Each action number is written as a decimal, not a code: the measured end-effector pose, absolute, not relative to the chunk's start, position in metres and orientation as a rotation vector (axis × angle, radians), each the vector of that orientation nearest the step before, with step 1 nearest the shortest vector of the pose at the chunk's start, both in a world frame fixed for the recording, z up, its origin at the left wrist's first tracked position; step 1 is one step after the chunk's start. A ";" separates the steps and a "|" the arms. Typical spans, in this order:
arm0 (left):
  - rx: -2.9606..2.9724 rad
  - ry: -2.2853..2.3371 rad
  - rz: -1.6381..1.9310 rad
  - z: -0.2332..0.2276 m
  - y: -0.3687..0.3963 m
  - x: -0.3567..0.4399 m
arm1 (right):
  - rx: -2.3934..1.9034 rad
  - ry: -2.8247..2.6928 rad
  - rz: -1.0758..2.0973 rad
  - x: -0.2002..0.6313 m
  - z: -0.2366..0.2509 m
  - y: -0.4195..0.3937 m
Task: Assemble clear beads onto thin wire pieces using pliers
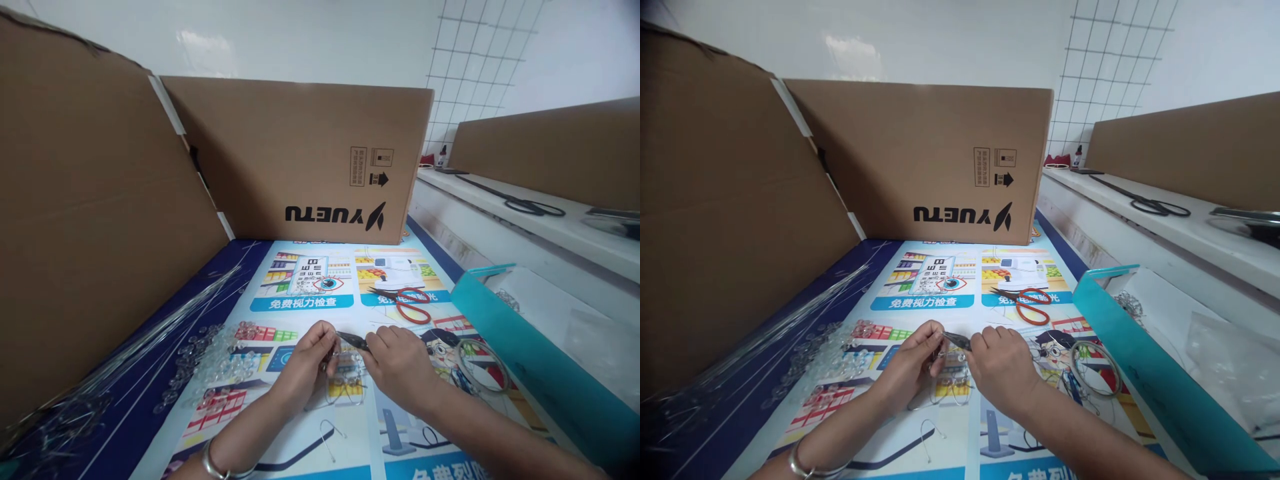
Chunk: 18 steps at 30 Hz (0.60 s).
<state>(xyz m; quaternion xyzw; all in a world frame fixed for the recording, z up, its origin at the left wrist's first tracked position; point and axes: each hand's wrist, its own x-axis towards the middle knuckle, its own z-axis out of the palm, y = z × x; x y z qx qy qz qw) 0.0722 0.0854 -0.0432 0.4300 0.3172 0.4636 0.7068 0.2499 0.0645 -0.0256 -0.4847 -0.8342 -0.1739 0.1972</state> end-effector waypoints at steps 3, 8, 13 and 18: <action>0.903 0.696 1.022 -0.043 0.085 0.072 | -1.330 -2.353 -0.528 0.250 -0.024 0.065; 0.839 0.694 0.979 -0.047 0.087 0.070 | -1.297 -2.385 -0.568 0.252 -0.023 0.063; 0.828 0.691 0.977 -0.048 0.088 0.069 | -1.304 -2.366 -0.522 0.253 -0.025 0.063; 0.868 0.675 0.959 -0.042 0.087 0.070 | -1.421 -2.315 -0.381 0.251 -0.023 0.063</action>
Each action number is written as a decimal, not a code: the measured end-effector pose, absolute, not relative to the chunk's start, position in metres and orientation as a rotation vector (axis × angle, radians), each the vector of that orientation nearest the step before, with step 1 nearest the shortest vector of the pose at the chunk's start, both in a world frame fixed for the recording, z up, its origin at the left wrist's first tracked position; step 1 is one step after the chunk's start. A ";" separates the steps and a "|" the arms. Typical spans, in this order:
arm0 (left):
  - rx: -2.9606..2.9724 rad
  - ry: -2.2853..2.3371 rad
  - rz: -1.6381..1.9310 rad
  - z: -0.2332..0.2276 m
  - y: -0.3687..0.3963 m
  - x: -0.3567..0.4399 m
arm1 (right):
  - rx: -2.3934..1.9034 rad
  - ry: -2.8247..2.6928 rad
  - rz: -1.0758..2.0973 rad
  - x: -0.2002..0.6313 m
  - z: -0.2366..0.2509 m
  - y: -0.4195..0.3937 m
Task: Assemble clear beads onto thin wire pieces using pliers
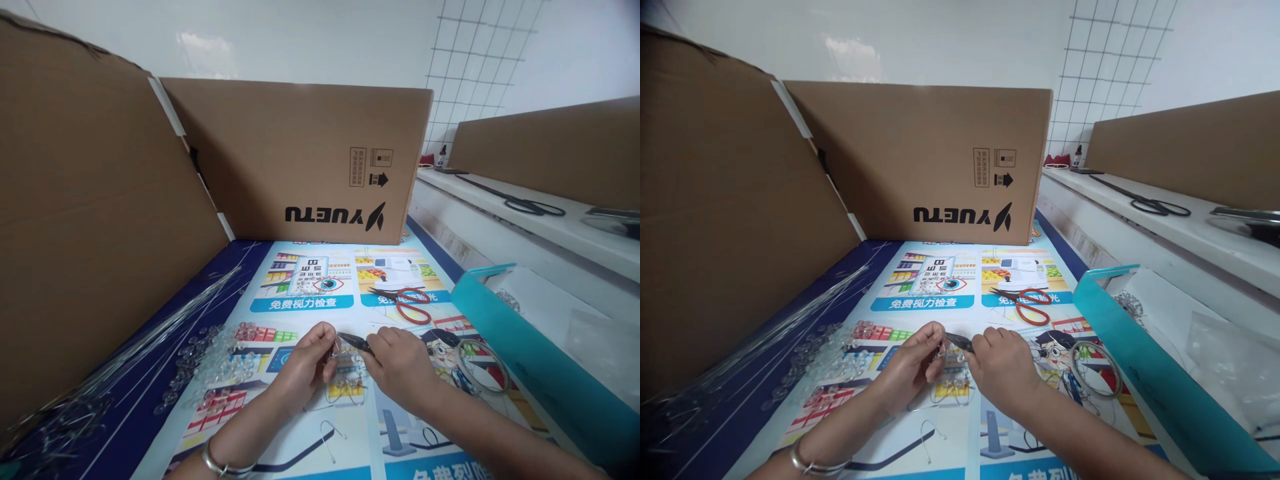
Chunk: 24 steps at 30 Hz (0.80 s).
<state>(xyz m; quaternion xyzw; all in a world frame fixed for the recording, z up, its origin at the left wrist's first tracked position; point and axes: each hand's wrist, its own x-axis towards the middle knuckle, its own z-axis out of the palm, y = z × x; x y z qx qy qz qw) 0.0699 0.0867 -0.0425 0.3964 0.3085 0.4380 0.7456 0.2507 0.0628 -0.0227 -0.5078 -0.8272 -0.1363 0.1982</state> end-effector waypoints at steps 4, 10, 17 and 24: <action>0.910 0.677 0.958 -0.039 0.087 0.069 | -1.538 -2.305 -0.246 0.250 -0.019 0.062; 0.977 0.670 0.971 -0.038 0.087 0.065 | -1.572 -2.301 -0.167 0.252 -0.018 0.062; 0.989 0.723 0.985 -0.042 0.088 0.066 | -1.587 -2.317 -0.160 0.251 -0.015 0.062; 0.993 0.745 1.021 -0.042 0.087 0.066 | -1.563 -2.347 -0.204 0.255 0.000 0.055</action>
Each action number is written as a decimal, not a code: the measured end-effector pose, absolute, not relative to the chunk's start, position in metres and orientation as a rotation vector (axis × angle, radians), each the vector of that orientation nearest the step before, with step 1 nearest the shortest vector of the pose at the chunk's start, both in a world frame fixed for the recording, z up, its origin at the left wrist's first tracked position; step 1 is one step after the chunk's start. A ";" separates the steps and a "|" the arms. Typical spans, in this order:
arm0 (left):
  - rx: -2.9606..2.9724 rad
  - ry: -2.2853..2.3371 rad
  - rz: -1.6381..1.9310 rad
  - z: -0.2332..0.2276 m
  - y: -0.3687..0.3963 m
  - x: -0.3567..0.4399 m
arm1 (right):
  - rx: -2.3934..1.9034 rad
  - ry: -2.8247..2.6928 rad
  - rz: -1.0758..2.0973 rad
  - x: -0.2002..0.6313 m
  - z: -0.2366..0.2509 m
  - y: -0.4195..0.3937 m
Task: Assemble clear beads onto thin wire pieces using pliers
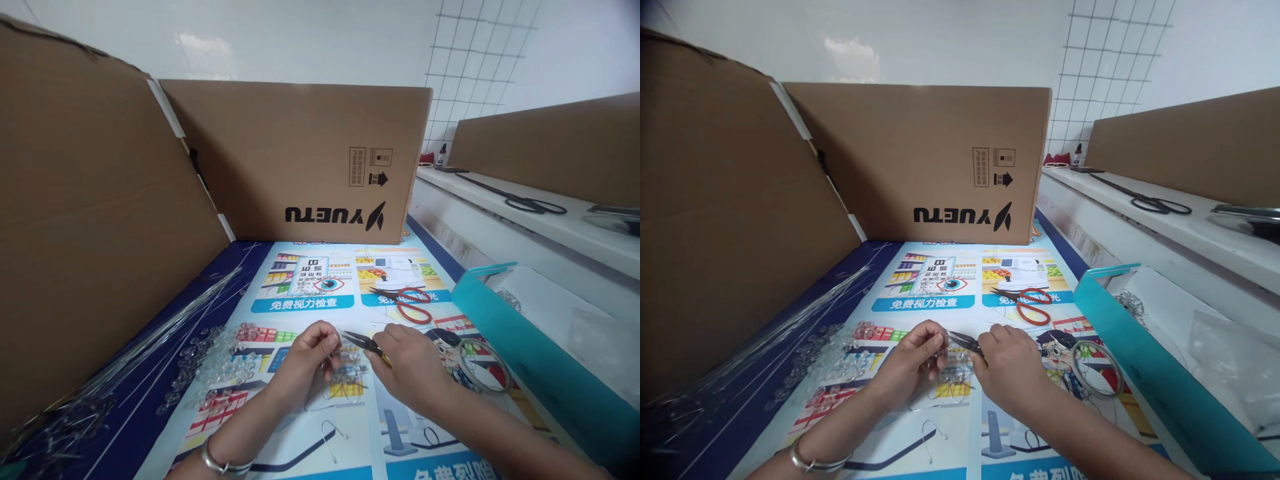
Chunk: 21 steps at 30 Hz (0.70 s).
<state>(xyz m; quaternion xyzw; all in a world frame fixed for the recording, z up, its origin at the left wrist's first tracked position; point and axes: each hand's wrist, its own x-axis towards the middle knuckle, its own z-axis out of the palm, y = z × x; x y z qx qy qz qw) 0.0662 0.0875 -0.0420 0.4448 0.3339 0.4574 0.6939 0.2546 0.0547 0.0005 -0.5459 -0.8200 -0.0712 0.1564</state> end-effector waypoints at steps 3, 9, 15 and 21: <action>1.032 0.775 1.025 -0.040 0.087 0.065 | -1.484 -2.386 -0.256 0.253 0.005 0.050; 1.029 0.777 1.032 -0.039 0.087 0.065 | -1.455 -2.474 -0.344 0.249 0.002 0.047; 1.048 0.768 1.037 -0.040 0.088 0.065 | -1.501 -2.486 -0.305 0.248 0.000 0.047; 1.060 0.782 1.059 -0.039 0.088 0.066 | -1.533 -2.462 -0.206 0.248 0.000 0.046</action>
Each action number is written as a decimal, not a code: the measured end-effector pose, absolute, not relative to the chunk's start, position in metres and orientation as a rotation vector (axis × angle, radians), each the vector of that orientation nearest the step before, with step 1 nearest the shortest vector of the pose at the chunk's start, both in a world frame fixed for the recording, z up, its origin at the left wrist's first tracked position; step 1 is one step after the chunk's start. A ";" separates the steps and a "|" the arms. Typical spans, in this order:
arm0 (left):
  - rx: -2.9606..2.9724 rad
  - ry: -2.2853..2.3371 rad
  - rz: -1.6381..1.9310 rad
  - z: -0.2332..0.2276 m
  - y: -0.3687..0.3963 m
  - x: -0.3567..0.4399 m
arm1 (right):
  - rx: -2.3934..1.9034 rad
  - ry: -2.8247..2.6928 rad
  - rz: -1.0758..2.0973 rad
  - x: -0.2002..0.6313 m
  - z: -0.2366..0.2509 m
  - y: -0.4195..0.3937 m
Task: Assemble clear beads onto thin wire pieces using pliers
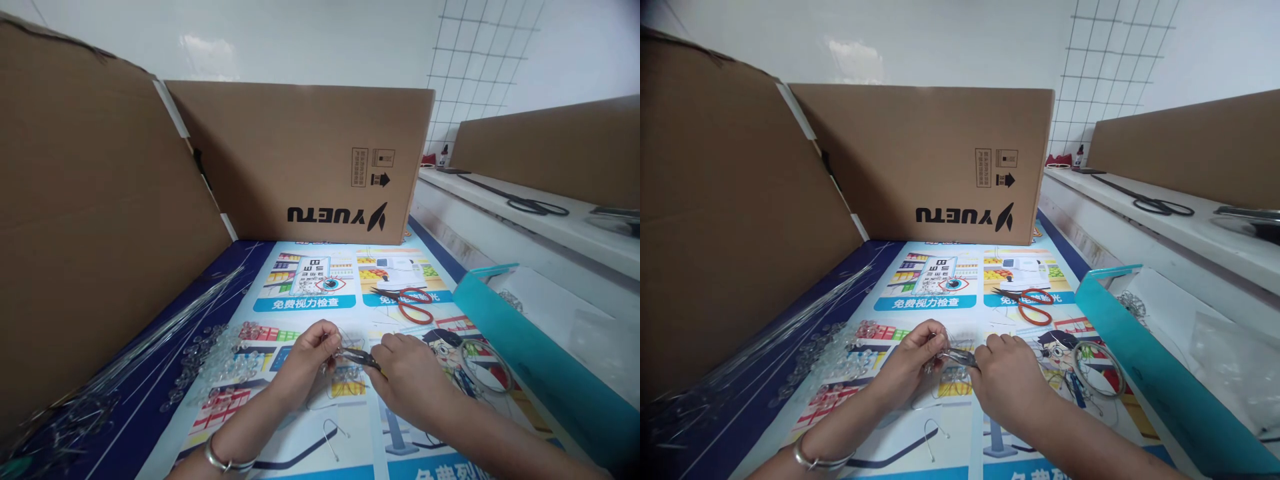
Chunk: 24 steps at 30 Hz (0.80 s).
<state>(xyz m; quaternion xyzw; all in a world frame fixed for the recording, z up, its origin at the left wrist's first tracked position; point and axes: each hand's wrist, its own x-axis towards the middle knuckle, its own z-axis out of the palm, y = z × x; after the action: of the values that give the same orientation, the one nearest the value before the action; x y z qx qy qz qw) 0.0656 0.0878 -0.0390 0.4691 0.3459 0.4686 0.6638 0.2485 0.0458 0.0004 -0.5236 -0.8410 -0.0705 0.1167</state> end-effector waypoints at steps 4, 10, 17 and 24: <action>1.106 0.813 1.070 -0.039 0.087 0.066 | -1.536 -2.455 -0.205 0.248 0.000 0.045; 1.199 0.825 1.064 -0.040 0.085 0.066 | -1.599 -2.464 -0.128 0.246 0.002 0.046; 1.274 0.917 1.065 -0.039 0.084 0.067 | -1.576 -2.520 -0.245 0.243 0.002 0.043; 1.310 0.937 1.059 -0.038 0.084 0.067 | -1.630 -2.569 -0.223 0.241 0.008 0.041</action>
<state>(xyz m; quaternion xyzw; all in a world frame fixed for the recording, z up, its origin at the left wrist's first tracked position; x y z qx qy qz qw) 0.0673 0.0839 -0.0379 0.5583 0.3992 0.4512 0.5704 0.2411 0.0413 0.0081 -0.5336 -0.8413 -0.0729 0.0454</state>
